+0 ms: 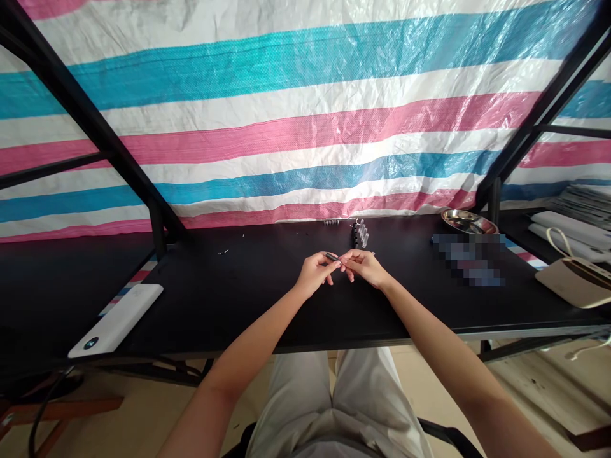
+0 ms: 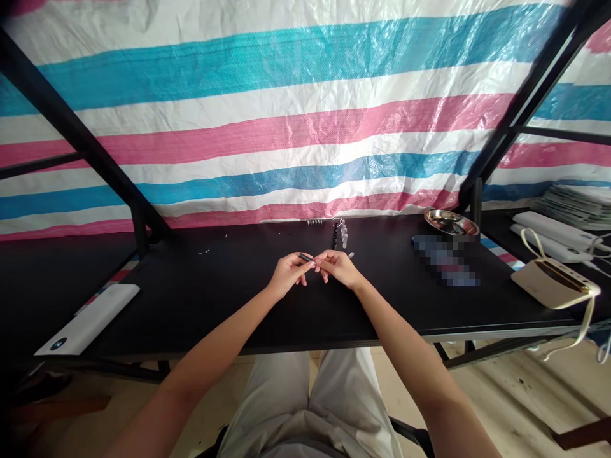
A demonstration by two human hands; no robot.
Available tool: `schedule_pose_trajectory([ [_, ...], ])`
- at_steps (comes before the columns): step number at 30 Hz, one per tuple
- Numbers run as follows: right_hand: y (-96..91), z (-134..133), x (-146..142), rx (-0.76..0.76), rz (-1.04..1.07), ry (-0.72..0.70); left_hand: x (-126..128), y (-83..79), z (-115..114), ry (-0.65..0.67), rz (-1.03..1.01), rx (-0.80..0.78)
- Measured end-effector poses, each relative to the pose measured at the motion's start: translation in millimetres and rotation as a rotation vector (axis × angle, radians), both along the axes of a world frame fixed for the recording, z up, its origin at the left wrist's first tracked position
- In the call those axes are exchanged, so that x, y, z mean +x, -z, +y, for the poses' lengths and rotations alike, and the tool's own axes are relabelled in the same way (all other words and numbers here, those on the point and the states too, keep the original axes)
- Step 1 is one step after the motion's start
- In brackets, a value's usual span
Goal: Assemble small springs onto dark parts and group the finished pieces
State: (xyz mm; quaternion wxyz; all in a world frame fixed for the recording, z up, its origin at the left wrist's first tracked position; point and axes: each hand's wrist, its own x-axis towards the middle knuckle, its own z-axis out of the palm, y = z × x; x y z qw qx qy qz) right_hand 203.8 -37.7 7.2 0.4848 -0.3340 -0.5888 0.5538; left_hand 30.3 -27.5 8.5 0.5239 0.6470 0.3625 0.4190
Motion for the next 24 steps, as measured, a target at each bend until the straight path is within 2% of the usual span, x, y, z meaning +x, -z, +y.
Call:
schedule_pose_trajectory([
  [4,-1.9,0,1,-0.008,-0.041,0.012,0,-0.9,-2,-0.015,0.027,0.062],
  [8,-6.0,0,5,0.028,-0.056,0.117,-7,-7.6,7,-0.146,0.051,0.083],
  [14,-10.6,1,15,0.096,-0.086,0.312,-46,-24.8,52,-0.447,0.001,-0.055],
  [18,-9.0,4,31,0.181,-0.182,0.487,-81,-23.5,88,-0.636,0.257,-0.029],
  [21,-6.1,5,45,0.268,-0.336,0.590,-100,-16.6,105,-0.672,0.547,0.005],
  [24,-2.4,6,55,0.334,-0.502,0.658,-110,-10.0,115,-0.685,0.704,0.037],
])
